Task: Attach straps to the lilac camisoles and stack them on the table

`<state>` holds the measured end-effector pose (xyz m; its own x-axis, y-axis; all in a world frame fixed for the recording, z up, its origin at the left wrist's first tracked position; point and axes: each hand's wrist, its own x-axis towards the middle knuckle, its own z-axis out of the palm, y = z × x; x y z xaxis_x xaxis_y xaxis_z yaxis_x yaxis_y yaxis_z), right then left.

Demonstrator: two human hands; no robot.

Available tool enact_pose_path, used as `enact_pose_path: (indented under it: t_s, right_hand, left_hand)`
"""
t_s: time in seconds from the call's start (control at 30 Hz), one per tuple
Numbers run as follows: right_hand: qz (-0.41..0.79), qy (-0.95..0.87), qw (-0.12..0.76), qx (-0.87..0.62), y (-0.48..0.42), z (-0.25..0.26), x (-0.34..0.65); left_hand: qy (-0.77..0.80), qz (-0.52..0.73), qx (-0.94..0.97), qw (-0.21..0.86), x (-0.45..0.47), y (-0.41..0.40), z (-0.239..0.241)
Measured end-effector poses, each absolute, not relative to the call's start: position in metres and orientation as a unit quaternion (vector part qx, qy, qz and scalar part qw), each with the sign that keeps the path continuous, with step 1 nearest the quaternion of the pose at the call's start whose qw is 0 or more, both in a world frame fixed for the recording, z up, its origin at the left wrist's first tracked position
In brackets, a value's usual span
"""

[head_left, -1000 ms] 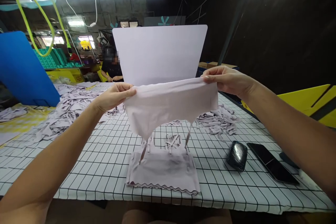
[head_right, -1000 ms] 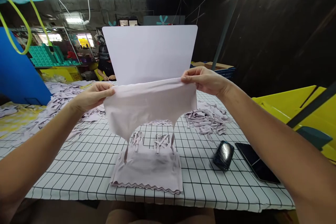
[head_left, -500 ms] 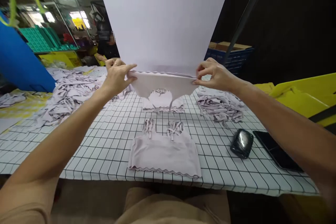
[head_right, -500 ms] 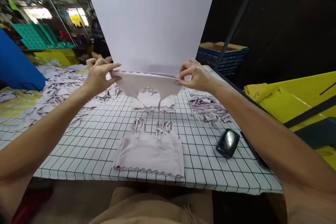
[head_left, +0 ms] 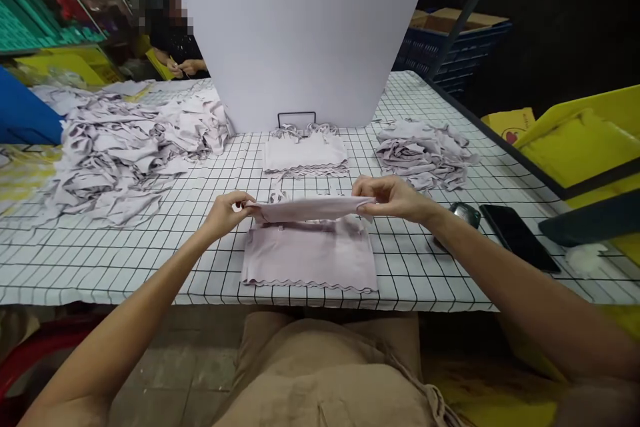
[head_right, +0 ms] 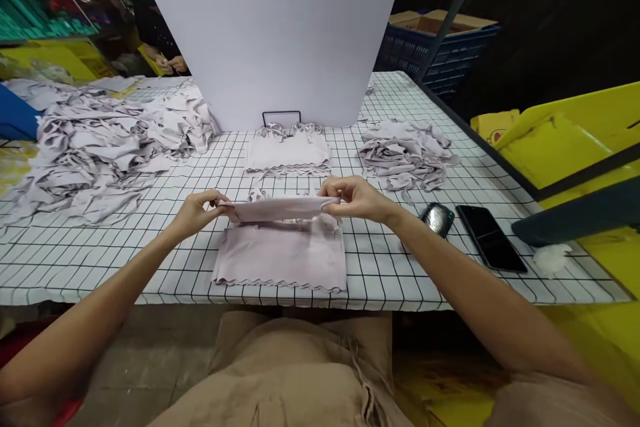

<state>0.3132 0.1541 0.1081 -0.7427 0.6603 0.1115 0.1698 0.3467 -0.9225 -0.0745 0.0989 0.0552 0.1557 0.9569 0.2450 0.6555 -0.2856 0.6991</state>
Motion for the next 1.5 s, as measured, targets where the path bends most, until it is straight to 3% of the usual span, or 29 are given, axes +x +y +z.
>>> enact_pose_path:
  t_s: [0.1, 0.27, 0.47, 0.67, 0.83, 1.1, 1.3, 1.5]
  right_hand:
    - [0.565, -0.752, 0.201, -0.272, 0.173, 0.136, 0.309]
    - [0.444, -0.837, 0.064, -0.315, 0.193, 0.176, 0.301]
    - [0.321, -0.872, 0.133, -0.345, 0.205, 0.204, 0.298]
    - [0.200, -0.883, 0.171, -0.388, 0.237, 0.204, 0.328]
    - [0.280, -0.857, 0.291, -0.319, 0.221, 0.199, 0.289]
    - [0.471, -0.802, 0.303, -0.210, 0.223, 0.170, 0.188]
    - [0.505, -0.801, 0.223, -0.229, 0.238, 0.160, 0.214]
    - [0.580, -0.724, 0.257, -0.271, 0.227, 0.148, 0.258]
  left_hand:
    - [0.561, 0.363, 0.684, 0.292, -0.081, 0.120, 0.075]
    - [0.536, 0.405, 0.630, 0.390, -0.082, 0.142, 0.123]
    - [0.510, 0.413, 0.640, 0.401, -0.074, 0.161, 0.174]
    - [0.524, 0.452, 0.626, 0.359, -0.081, 0.182, 0.182]
    - [0.520, 0.380, 0.703, 0.303, -0.060, 0.188, 0.193]
    - [0.450, 0.309, 0.792, 0.272, -0.017, 0.180, 0.238]
    - [0.444, 0.370, 0.770, 0.271, -0.028, 0.173, 0.258]
    - [0.452, 0.443, 0.706, 0.318, -0.044, 0.189, 0.241]
